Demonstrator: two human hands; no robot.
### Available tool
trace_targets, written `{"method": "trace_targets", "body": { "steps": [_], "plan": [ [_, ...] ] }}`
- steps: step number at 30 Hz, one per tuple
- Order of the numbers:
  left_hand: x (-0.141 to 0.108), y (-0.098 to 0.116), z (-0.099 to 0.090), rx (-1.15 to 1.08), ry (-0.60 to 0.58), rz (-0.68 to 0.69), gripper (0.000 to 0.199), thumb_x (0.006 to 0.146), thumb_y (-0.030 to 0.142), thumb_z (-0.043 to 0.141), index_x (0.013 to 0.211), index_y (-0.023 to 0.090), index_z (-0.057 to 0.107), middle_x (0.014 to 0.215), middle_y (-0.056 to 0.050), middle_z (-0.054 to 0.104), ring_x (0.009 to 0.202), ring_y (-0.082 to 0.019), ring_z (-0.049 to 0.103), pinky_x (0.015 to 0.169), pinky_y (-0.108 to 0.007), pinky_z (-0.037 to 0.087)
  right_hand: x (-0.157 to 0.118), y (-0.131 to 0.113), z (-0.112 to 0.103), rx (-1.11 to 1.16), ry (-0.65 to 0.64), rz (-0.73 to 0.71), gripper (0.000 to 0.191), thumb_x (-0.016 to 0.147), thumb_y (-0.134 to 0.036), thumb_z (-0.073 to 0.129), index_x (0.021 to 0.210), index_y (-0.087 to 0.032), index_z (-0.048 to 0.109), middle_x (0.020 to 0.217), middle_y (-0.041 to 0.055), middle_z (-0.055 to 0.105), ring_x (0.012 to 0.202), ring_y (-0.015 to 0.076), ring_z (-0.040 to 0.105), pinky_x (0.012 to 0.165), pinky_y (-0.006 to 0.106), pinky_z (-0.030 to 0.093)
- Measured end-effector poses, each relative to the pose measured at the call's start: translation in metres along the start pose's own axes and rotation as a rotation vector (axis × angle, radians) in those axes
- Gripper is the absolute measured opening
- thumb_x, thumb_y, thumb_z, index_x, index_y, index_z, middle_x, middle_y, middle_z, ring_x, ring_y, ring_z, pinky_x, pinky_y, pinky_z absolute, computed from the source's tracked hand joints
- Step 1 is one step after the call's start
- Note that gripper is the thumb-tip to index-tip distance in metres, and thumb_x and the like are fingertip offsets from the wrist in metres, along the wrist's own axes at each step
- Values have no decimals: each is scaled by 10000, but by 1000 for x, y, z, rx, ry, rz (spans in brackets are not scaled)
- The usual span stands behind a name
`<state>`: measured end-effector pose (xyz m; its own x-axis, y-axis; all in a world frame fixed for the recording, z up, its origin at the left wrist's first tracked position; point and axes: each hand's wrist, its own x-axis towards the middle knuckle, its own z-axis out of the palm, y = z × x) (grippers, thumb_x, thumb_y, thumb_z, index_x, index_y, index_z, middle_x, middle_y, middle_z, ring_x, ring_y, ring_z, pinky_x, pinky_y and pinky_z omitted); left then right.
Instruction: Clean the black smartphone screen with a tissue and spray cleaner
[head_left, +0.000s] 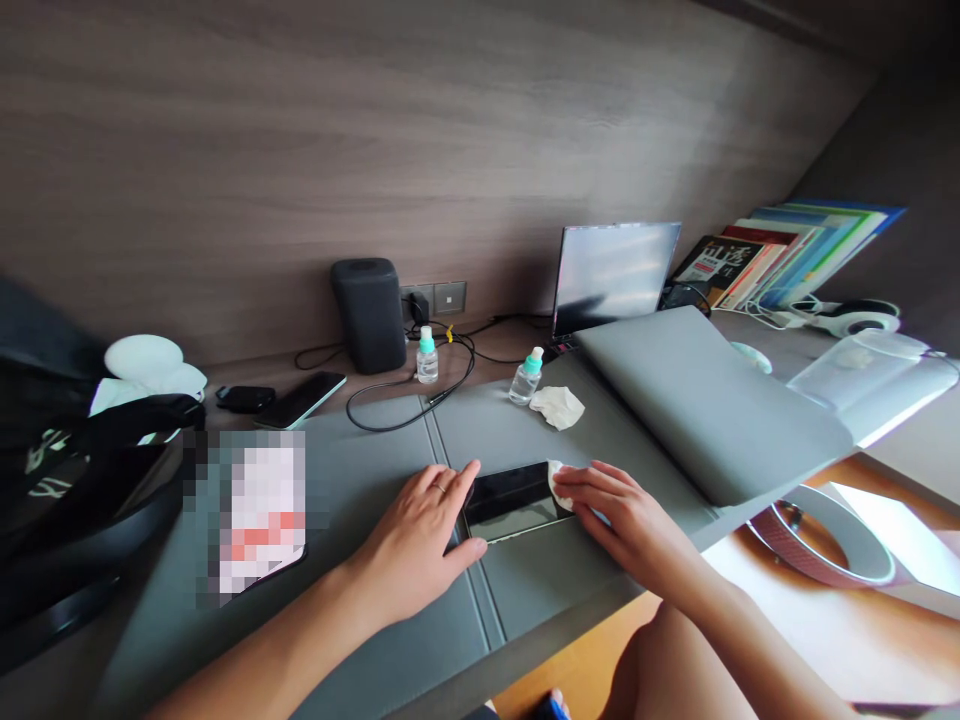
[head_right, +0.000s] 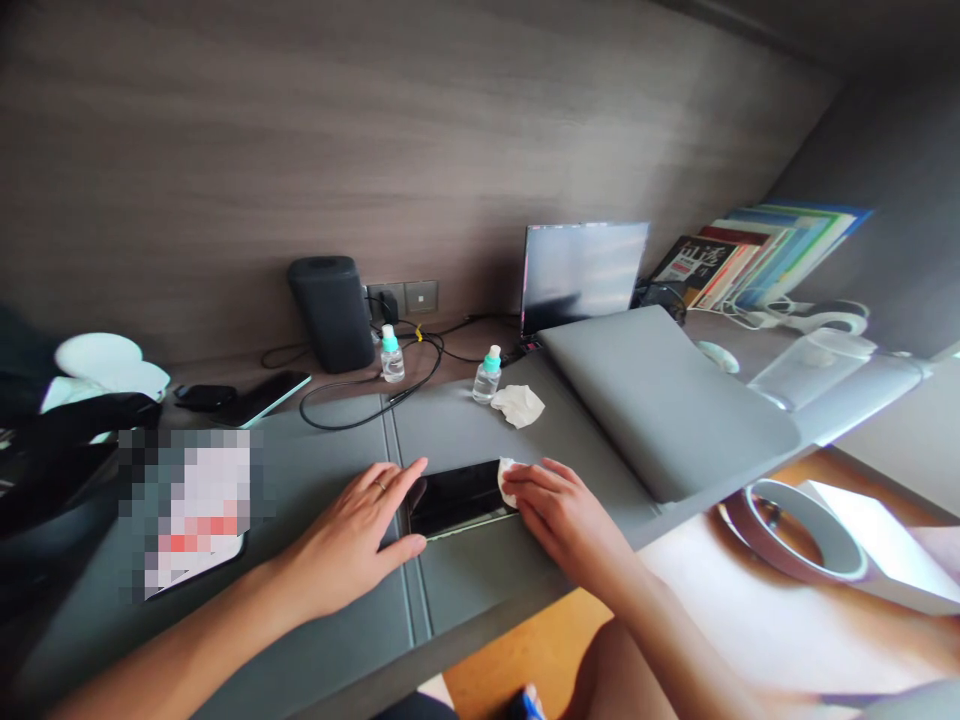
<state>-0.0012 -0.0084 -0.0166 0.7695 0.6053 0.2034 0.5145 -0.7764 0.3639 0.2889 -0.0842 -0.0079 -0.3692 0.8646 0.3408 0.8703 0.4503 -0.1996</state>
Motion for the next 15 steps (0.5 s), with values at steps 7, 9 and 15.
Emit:
{"method": "trace_targets", "body": {
  "steps": [7, 9, 15],
  "plan": [
    [2, 1, 0, -6, 31, 14, 703, 910, 324, 594, 1506, 194, 246, 1347, -134, 556, 1242, -307, 488, 1057, -499, 412, 48, -10, -9, 151, 93, 93, 262, 1002, -243, 427, 1060, -219, 681, 1090, 81, 705, 1007, 194, 666, 901, 362, 533],
    [2, 1, 0, -13, 30, 17, 687, 907, 318, 597, 1497, 195, 267, 1318, -123, 569, 1216, -296, 502, 1045, -486, 424, 71, -10, -3, 172, 149, 89, 271, 1001, -241, 430, 1087, -218, 686, 1137, 84, 695, 1065, 198, 651, 942, 369, 519],
    [1, 0, 0, 6, 31, 17, 645, 935, 331, 559, 1497, 198, 271, 1346, -134, 560, 1249, -303, 488, 1040, -488, 426, 89, -4, 17, 168, 29, 43, 395, 958, -287, 533, 1339, -194, 585, 1339, 138, 613, 1225, 256, 584, 1026, 459, 476]
  ]
}}
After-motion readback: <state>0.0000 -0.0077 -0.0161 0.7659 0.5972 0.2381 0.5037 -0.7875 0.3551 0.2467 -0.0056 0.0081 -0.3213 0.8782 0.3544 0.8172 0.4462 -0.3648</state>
